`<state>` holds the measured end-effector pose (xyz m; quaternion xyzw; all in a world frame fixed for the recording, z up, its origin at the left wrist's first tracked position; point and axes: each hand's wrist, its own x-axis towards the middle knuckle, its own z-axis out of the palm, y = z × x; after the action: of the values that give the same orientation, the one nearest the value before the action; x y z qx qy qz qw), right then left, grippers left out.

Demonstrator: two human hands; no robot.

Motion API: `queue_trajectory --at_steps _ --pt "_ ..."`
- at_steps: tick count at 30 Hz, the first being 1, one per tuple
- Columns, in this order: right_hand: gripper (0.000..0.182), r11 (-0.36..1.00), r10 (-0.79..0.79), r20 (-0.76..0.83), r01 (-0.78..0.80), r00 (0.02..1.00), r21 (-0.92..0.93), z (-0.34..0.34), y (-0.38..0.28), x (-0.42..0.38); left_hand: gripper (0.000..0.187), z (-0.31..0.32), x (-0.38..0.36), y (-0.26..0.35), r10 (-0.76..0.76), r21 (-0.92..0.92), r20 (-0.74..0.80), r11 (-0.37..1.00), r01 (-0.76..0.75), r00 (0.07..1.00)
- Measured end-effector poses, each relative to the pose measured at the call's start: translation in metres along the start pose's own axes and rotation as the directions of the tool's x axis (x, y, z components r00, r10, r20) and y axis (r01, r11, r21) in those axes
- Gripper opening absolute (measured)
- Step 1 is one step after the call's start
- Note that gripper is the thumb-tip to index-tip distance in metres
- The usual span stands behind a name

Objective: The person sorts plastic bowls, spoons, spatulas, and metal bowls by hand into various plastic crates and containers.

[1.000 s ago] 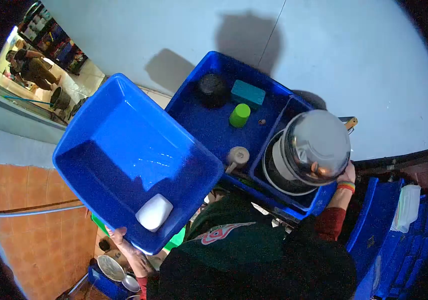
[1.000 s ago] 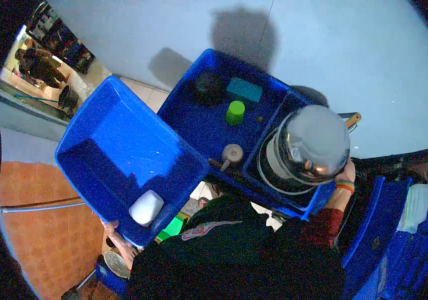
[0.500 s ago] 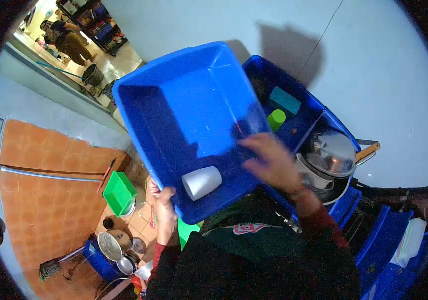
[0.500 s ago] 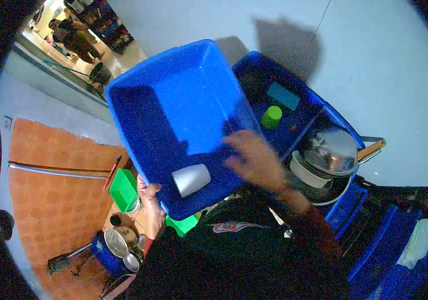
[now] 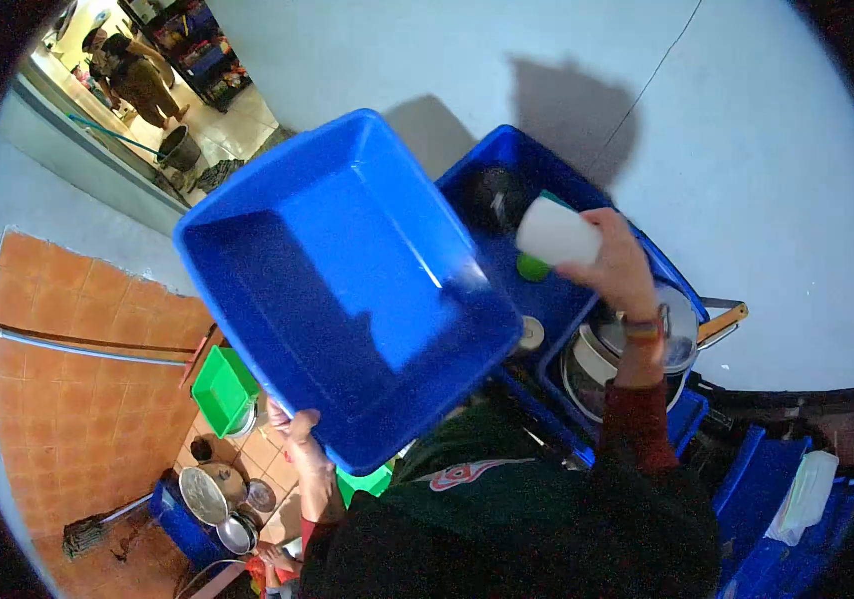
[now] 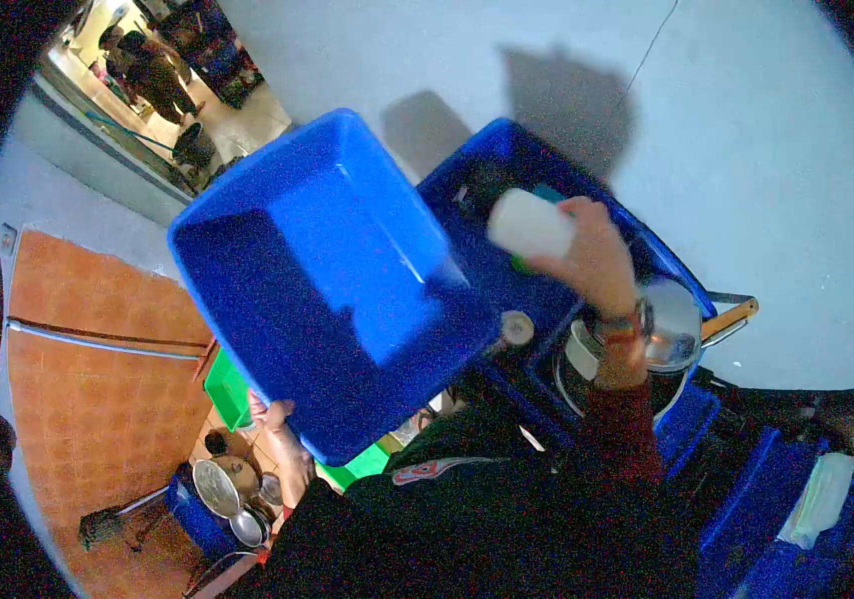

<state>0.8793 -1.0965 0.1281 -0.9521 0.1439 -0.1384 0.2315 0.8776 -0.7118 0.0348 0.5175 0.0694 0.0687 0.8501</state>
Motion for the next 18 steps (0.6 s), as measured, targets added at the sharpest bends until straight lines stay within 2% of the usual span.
queue_trajectory --at_steps 2,4,6,8,9,10,12,14,15,16,17,18 --pt "0.060 0.926 0.015 0.136 0.037 0.991 -0.375 0.010 0.052 -0.001 0.045 -0.003 -0.002 0.009 0.025 0.028 -0.075 0.999 -0.023 0.997" --pt "0.066 0.943 0.069 0.290 0.032 0.954 -0.331 0.038 0.069 -0.010 0.050 -0.010 -0.004 0.016 0.013 -0.012 -0.073 1.000 -0.013 0.997" --pt "0.065 0.928 0.116 0.294 0.002 0.949 -0.373 0.053 0.067 -0.015 0.049 -0.014 -0.004 0.024 0.035 0.007 -0.149 0.999 -0.034 0.988" --pt "0.063 0.889 0.082 -0.016 -0.081 0.996 -0.451 0.060 0.073 -0.005 0.049 -0.029 -0.001 0.027 0.019 0.044 -0.106 0.999 -0.015 0.994" --pt "0.062 0.903 0.191 -0.026 -0.186 0.981 -0.389 0.062 0.074 0.007 0.049 -0.031 -0.001 0.028 0.040 0.022 -0.139 0.999 -0.037 0.989" --pt "0.062 0.902 0.193 -0.030 -0.189 0.981 -0.388 0.069 0.080 0.018 0.049 -0.031 0.000 0.028 0.059 -0.001 -0.172 0.998 -0.060 0.983" --pt "0.060 0.859 0.178 0.067 -0.122 0.982 -0.497 0.105 0.105 0.038 0.050 -0.041 0.000 0.027 0.039 0.010 -0.166 0.999 -0.038 0.985" --pt "0.064 0.829 0.285 0.318 -0.067 0.904 -0.555 0.145 0.115 0.054 0.051 -0.041 0.002 0.027 0.045 0.010 -0.195 0.999 -0.044 0.980" --pt "0.064 0.833 0.278 0.320 -0.061 0.906 -0.550 0.174 0.132 0.057 0.051 -0.041 0.001 0.026 0.052 0.012 -0.199 0.999 -0.050 0.979" --pt "0.066 0.868 0.211 0.256 -0.060 0.943 -0.493 0.204 0.152 0.061 0.052 -0.041 0.000 0.025 0.045 0.013 -0.207 0.999 -0.043 0.977" --pt "0.069 0.900 0.145 0.187 -0.051 0.972 -0.433 0.221 0.159 0.066 0.053 -0.040 -0.001 0.025 0.039 0.014 -0.216 0.999 -0.036 0.976" --pt "0.069 0.903 0.131 0.190 -0.038 0.973 -0.427 0.222 0.153 0.073 0.053 -0.037 -0.001 0.026 0.050 0.015 -0.225 0.999 -0.048 0.973"
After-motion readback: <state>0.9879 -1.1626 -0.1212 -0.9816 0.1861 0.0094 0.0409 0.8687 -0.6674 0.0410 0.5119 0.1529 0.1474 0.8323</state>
